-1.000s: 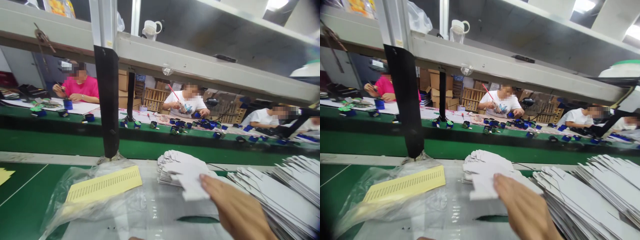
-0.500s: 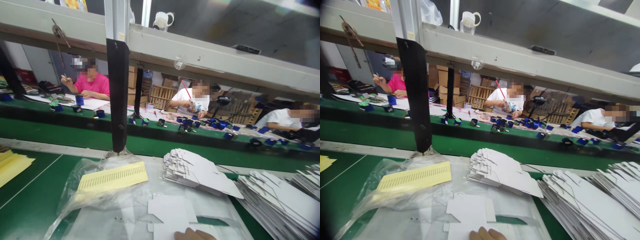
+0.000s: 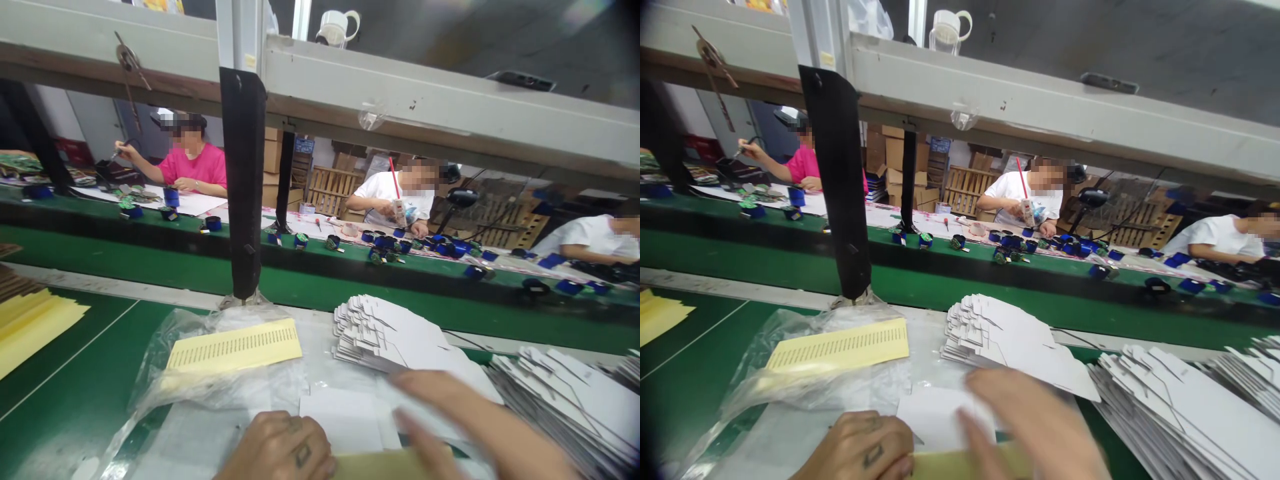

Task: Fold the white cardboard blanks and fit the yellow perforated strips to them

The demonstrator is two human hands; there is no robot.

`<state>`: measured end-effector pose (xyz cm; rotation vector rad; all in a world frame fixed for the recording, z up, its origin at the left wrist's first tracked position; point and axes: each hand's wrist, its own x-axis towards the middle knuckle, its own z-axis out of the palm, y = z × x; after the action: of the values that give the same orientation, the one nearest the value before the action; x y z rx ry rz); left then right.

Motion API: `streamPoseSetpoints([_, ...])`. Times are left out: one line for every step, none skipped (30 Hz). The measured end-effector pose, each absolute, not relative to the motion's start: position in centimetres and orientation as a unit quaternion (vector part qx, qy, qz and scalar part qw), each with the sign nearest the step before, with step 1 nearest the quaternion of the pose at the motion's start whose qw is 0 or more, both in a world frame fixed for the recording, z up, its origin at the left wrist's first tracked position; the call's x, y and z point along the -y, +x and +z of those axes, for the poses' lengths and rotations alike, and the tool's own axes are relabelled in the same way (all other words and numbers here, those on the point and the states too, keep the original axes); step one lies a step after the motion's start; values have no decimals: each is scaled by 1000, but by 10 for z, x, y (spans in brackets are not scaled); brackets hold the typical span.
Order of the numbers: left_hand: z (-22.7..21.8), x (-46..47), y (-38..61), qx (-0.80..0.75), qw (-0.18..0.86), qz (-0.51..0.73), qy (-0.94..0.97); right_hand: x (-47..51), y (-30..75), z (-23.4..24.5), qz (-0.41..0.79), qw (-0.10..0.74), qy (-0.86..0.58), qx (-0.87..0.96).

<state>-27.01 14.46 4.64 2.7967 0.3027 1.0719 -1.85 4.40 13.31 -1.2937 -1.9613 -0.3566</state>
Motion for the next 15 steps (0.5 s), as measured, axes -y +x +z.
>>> streamPoseSetpoints([47,-144,-270,-112,72,352,926,-53,-41,125,-111,327,-478,808])
streamPoseSetpoints([46,-145,-271,-126,84,347,925,-62,-60,115,-68,288,-454,840])
streamPoseSetpoints([46,-145,-271,-139,98,344,923,-70,-75,105,-36,278,-458,844])
streamPoseSetpoints([45,-146,-271,-150,112,344,920,-76,-84,95,-1,280,-459,843])
streamPoseSetpoints([45,-147,-271,-159,123,343,917,-81,-88,85,29,290,-467,835])
streamPoseSetpoints([44,-147,-272,-170,134,343,914,-84,-87,77,55,305,-478,822])
streamPoseSetpoints([43,-148,-272,-182,142,343,910,-85,-83,71,75,316,-484,812])
streamPoseSetpoints([43,-148,-272,-195,150,344,906,-86,-78,65,87,325,-489,805])
streamPoseSetpoints([42,-148,-273,-205,157,349,901,-85,-73,61,90,335,-492,798])
streamPoseSetpoints([42,-148,-273,-212,166,348,898,-84,-68,59,84,348,-491,794])
streamPoseSetpoints([41,-148,-273,-215,175,346,896,-82,-65,57,73,361,-488,791])
streamPoseSetpoints([41,-148,-273,-215,182,344,896,-81,-63,56,60,374,-481,791])
streamPoseSetpoints([40,-147,-272,-212,188,342,896,-80,-62,55,48,381,-474,792])
streamPoseSetpoints([40,-147,-272,-213,196,338,895,-79,-62,55,39,384,-466,796])
streamPoseSetpoints([40,-147,-272,-217,207,332,894,-78,-63,55,31,383,-457,802])
